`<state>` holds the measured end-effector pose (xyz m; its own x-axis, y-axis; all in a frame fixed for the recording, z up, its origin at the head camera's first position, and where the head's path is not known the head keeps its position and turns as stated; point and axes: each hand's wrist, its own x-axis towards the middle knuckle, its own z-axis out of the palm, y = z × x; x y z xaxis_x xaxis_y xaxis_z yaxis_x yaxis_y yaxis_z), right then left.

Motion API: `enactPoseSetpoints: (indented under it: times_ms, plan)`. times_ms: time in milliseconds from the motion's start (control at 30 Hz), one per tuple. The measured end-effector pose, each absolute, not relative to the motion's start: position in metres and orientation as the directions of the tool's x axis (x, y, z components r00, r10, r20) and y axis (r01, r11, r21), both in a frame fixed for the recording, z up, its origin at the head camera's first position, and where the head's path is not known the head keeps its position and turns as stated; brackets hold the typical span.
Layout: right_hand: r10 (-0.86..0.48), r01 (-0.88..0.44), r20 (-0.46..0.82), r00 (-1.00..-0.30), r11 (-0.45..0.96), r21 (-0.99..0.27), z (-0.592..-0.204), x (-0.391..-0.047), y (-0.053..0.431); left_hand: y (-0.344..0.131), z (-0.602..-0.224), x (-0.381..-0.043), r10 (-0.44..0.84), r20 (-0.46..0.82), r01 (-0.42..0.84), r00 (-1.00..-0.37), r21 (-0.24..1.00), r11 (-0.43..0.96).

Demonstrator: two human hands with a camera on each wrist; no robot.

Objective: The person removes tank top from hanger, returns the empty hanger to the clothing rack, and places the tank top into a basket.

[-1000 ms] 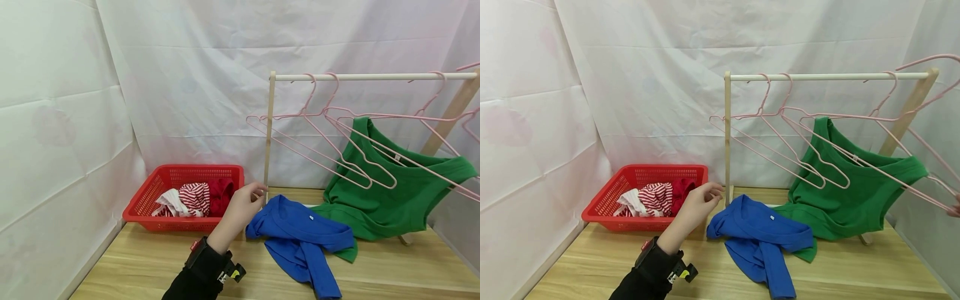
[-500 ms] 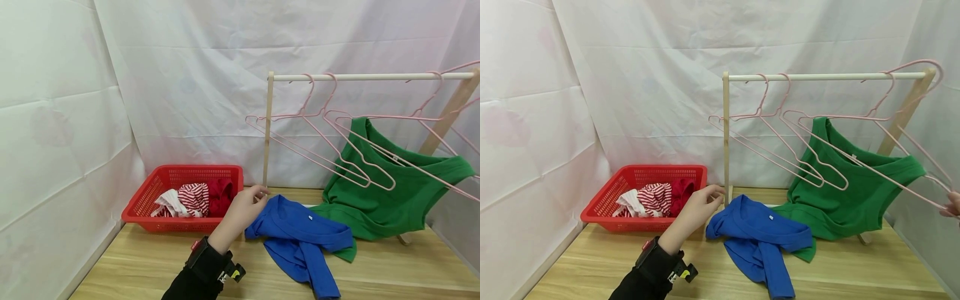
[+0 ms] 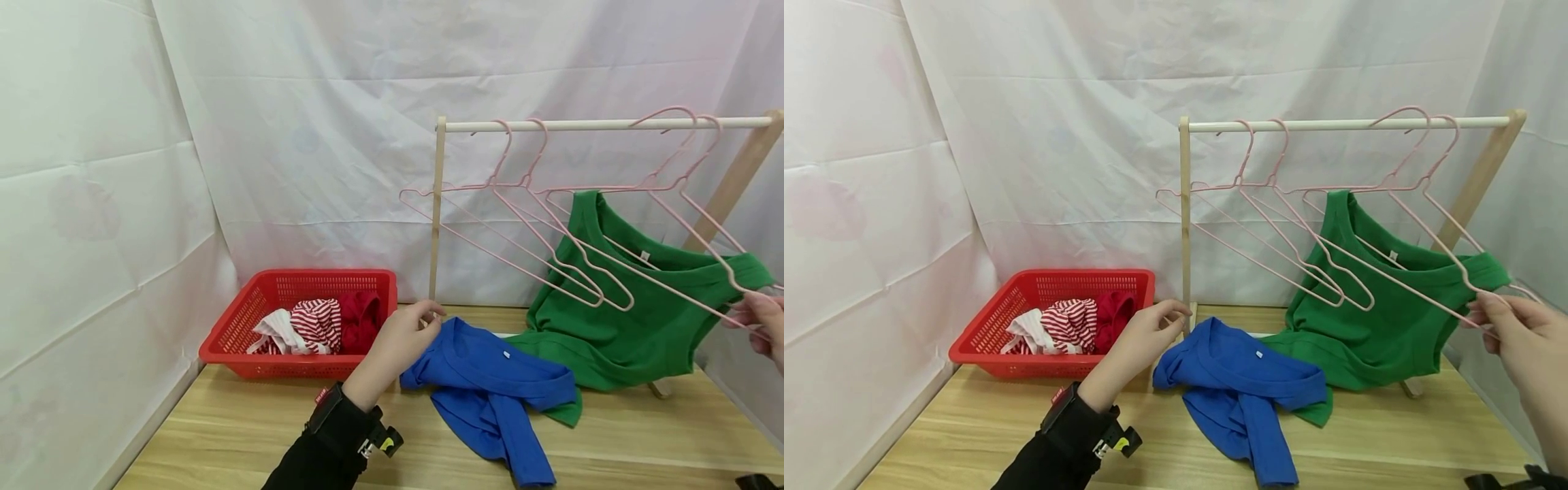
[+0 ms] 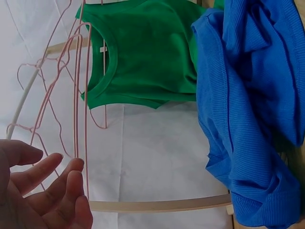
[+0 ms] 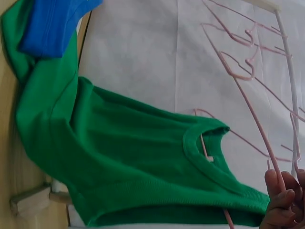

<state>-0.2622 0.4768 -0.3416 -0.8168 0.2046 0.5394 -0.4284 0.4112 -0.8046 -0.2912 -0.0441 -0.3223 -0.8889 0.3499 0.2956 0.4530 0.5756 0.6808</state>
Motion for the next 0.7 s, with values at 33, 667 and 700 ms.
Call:
enactPoseSetpoints:
  times_ms: [33,667,700]
  plan:
    - [0.218,-0.448,0.561,-0.799,0.408,-0.796,-0.337,-0.26,0.466,-0.044,-0.322,-0.291,0.353,0.295,0.454,-0.888,0.68,0.576]
    - [0.269,-0.22,0.444,-0.855,0.587,-0.779,-0.295,-0.249,0.36,-0.045,-0.331,-0.291,0.352,0.275,0.438,-0.895,0.691,0.575]
    - [0.262,-0.229,0.444,-0.857,0.577,-0.784,-0.295,-0.25,0.359,-0.045,-0.331,-0.29,0.351,0.272,0.435,-0.896,0.693,0.575]
